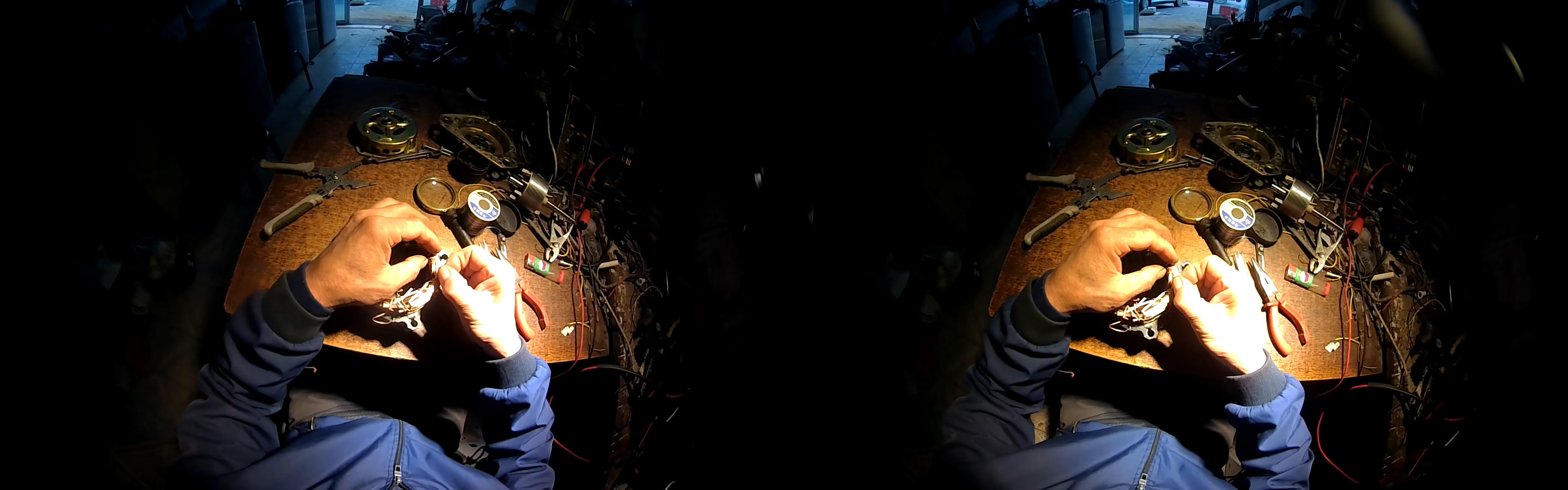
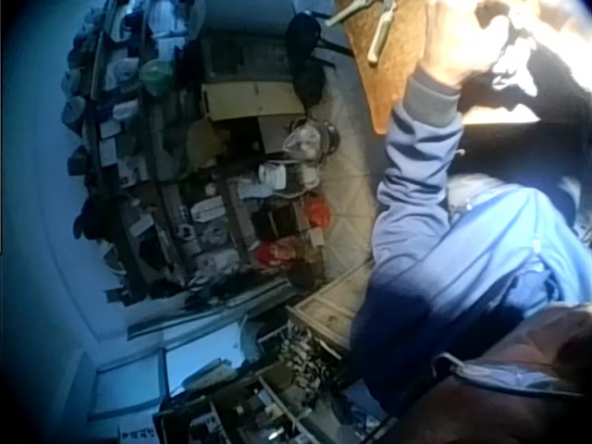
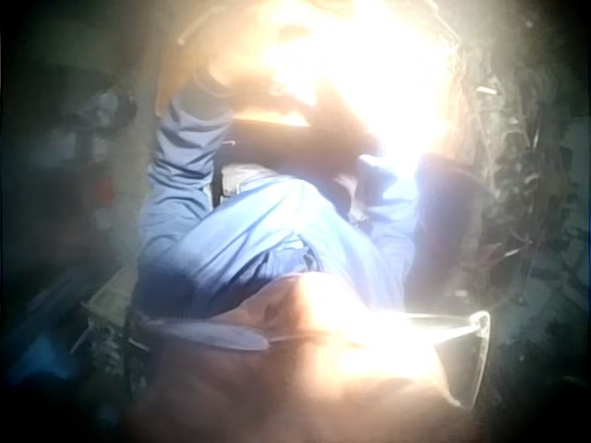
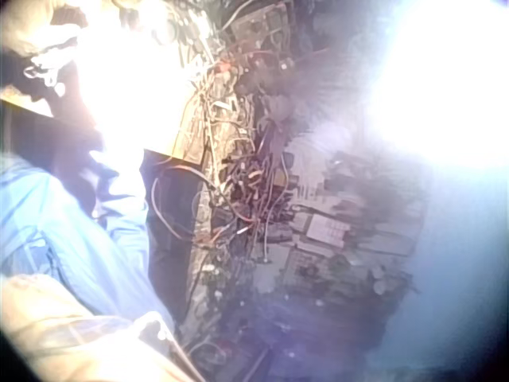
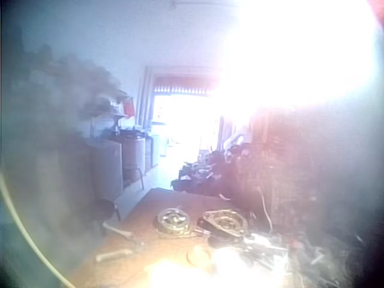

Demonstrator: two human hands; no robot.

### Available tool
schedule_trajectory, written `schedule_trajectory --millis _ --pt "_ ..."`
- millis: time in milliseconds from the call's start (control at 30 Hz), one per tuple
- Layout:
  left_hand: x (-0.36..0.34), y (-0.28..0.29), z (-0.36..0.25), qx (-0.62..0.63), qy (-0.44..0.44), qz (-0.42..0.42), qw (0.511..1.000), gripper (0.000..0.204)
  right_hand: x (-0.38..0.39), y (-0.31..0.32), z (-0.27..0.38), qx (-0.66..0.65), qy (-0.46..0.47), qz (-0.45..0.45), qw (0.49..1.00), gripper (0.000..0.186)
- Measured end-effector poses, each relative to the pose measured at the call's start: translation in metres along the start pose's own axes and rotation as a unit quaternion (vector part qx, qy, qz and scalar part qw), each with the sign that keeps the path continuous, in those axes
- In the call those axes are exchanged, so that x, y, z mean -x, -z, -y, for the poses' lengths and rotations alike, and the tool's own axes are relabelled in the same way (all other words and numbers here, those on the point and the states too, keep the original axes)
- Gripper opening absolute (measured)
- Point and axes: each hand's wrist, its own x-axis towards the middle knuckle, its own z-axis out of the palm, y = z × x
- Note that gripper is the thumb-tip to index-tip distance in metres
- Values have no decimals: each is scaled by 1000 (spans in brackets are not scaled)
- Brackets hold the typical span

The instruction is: The person repairs a cylindrical electrical component, likely a motor armature, by hand. They use pliers to strip and adjust wires, then wrap and secure the connections with white tape. The work is performed on a cluttered wooden workbench in a dimly lit workshop.

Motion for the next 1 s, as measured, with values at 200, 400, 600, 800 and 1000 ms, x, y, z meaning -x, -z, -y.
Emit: schedule_trajectory --millis 200,400,600,800,1000 --pt "-2 0 0 8 6 -2 1000 18 -1 5 -9 77 4 3 997 19" --pt "1 5 3 7 5 46 999 20 3 1 -4 -18 11 10 1000 19" --pt "1 1 6 14 16 27 999 21 9 2 -9 -50 -3 -3 999 20" --pt "-2 4 2 -2 22 49 999 22 9 5 -14 -52 -6 -22 998 18" --pt "-2 5 3 9 0 57 998 21 8 5 -15 -44 -2 -28 999 16"
